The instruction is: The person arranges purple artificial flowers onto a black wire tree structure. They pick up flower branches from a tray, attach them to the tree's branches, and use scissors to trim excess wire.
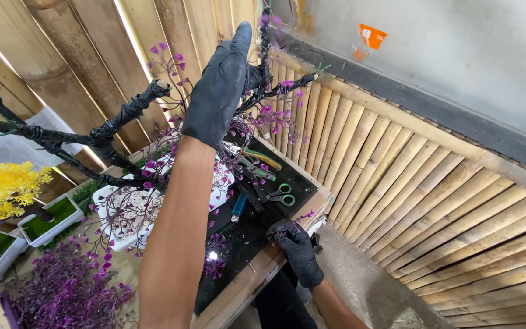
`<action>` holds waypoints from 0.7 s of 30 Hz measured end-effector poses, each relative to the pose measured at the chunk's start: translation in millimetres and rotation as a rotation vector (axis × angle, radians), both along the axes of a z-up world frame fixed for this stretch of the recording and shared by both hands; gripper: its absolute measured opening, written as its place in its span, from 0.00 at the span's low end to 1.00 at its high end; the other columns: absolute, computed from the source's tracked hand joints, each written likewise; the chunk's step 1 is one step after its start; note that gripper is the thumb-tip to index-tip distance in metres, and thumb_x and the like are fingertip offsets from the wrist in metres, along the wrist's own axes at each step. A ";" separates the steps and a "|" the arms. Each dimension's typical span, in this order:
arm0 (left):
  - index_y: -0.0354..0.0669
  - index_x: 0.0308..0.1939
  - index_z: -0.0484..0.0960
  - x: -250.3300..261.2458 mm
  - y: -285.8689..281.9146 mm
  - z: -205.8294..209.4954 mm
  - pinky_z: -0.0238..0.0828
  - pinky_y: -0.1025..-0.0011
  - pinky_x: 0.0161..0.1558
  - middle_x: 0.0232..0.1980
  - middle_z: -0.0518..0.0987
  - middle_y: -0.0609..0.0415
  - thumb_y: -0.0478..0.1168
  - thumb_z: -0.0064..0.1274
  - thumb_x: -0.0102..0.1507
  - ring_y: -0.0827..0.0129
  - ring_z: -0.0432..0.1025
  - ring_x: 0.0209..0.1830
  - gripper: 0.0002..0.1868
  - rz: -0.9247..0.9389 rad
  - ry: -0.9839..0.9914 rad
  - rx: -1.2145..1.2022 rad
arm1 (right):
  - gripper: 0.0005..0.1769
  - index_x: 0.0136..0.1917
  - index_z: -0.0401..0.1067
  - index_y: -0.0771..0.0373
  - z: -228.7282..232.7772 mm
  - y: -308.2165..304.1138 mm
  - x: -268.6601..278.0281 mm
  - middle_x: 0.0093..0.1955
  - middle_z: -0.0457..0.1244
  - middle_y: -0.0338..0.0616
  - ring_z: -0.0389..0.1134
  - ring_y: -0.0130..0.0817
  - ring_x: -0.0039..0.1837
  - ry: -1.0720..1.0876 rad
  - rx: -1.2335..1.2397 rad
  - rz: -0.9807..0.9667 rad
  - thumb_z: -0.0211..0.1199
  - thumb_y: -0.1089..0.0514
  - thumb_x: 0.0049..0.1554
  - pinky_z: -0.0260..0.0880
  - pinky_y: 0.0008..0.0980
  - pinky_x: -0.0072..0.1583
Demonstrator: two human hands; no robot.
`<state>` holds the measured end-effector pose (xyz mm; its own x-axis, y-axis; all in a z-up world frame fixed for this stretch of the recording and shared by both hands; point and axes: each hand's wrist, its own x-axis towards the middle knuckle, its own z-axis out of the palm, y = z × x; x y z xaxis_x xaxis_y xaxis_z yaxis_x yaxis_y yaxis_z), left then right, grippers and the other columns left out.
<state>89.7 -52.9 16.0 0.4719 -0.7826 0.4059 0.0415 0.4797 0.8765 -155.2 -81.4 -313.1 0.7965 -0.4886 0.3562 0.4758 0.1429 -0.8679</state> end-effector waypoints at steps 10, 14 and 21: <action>0.40 0.80 0.54 37.8 -22.1 -18.8 0.49 0.63 0.81 0.84 0.51 0.44 0.47 0.41 0.71 0.58 0.46 0.85 0.35 -0.454 1.186 -0.585 | 0.08 0.45 0.73 0.63 63.3 2.9 0.4 0.42 0.69 0.48 0.69 0.37 0.43 0.009 0.098 -0.094 0.54 0.67 0.63 0.75 0.38 0.51; 0.39 0.73 0.65 14.5 -14.4 -9.9 0.46 0.61 0.80 0.80 0.61 0.38 0.59 0.54 0.64 0.52 0.49 0.84 0.41 0.256 0.060 -0.030 | 0.07 0.47 0.68 0.60 155.9 -22.1 3.0 0.40 0.67 0.45 0.69 0.39 0.48 -0.257 0.179 -0.256 0.52 0.61 0.68 0.71 0.45 0.63; 0.50 0.59 0.78 1.0 -4.5 -11.0 0.59 0.62 0.77 0.65 0.77 0.54 0.60 0.50 0.67 0.61 0.68 0.73 0.24 0.377 -0.151 -0.069 | 0.08 0.45 0.78 0.47 274.8 -42.6 46.4 0.59 0.67 0.34 0.66 0.43 0.75 0.068 -0.114 -0.493 0.63 0.45 0.59 0.61 0.55 0.77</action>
<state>90.7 -57.4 5.0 0.6515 -0.5349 0.5380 -0.2750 0.4944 0.8246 -108.7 -124.0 -38.4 0.5042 -0.7732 0.3846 0.4049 -0.1817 -0.8961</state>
